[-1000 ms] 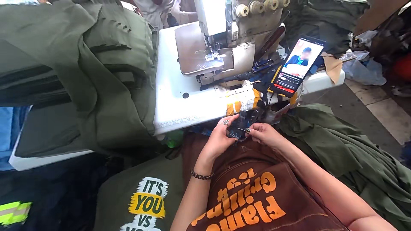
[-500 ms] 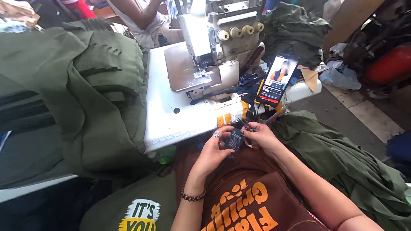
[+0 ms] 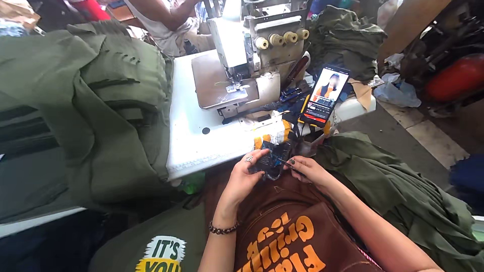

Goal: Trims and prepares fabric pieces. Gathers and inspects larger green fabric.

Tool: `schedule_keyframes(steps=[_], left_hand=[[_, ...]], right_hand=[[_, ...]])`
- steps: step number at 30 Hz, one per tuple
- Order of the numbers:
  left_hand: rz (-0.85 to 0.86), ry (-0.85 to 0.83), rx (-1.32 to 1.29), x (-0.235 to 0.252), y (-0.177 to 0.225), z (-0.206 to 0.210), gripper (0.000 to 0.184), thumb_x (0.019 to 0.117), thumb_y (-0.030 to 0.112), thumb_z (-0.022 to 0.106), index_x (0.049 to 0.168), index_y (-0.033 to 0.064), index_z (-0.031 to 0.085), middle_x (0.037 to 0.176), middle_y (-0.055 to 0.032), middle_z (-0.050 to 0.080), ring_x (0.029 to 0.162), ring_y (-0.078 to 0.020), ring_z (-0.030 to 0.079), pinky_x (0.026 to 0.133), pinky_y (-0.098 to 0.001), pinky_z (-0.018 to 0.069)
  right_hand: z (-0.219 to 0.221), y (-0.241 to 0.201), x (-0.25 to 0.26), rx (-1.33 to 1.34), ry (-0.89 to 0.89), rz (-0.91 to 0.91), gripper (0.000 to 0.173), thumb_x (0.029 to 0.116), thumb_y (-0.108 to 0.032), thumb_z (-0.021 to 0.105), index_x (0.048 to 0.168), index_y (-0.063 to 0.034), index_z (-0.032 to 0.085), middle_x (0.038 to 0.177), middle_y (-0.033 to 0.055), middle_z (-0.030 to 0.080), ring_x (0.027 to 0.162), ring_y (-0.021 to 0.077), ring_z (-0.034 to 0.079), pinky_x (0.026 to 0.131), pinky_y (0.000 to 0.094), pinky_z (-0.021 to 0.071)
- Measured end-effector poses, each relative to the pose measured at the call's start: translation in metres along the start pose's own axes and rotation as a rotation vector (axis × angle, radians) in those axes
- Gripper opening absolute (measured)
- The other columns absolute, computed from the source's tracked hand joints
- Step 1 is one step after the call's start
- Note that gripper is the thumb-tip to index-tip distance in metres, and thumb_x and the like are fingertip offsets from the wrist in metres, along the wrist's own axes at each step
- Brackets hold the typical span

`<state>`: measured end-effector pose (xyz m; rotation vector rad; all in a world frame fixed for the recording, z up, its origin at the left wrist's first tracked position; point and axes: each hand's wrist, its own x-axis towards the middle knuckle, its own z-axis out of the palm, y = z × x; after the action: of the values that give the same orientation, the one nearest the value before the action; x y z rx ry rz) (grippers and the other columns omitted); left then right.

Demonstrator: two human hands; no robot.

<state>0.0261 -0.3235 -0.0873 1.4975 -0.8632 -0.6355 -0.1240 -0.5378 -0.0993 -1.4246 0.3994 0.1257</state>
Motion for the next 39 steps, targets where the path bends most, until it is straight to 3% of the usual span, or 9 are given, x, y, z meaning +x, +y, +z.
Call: schedule_keyframes(steps=[18, 32, 39], left_hand=[[-0.127, -0.049, -0.127, 0.001, 0.004, 0.010, 0.063, 0.0810, -0.013, 0.071, 0.141, 0.0016, 0.059, 0.144, -0.0124, 0.056, 0.117, -0.0183, 0.066, 0.098, -0.0340, 0.0576], [-0.153, -0.041, -0.126, 0.001, 0.002, 0.010, 0.066, 0.0792, -0.014, 0.072, 0.142, 0.0046, 0.059, 0.145, -0.0095, 0.056, 0.114, -0.0177, 0.067, 0.095, -0.0349, 0.0591], [-0.150, -0.038, -0.115, 0.002, 0.000, 0.009, 0.068, 0.0779, -0.014, 0.074, 0.141, 0.0052, 0.060, 0.145, -0.0085, 0.056, 0.113, -0.0162, 0.066, 0.094, -0.0333, 0.0589]], right_hand=[[0.027, -0.013, 0.006, 0.006, -0.120, 0.038, 0.021, 0.1046, -0.021, 0.053, 0.105, -0.0056, 0.068, 0.064, -0.0075, 0.059, 0.048, -0.0028, 0.045, 0.045, 0.0127, 0.0341], [0.028, -0.006, 0.009, 0.020, -0.075, -0.046, 0.016, 0.1029, -0.014, 0.057, 0.098, -0.0059, 0.069, 0.061, -0.0088, 0.056, 0.047, -0.0030, 0.044, 0.045, 0.0131, 0.0344], [0.022, -0.008, 0.005, -0.002, -0.102, 0.035, 0.022, 0.1057, -0.019, 0.053, 0.105, -0.0047, 0.069, 0.063, -0.0075, 0.058, 0.047, -0.0032, 0.044, 0.044, 0.0125, 0.0331]])
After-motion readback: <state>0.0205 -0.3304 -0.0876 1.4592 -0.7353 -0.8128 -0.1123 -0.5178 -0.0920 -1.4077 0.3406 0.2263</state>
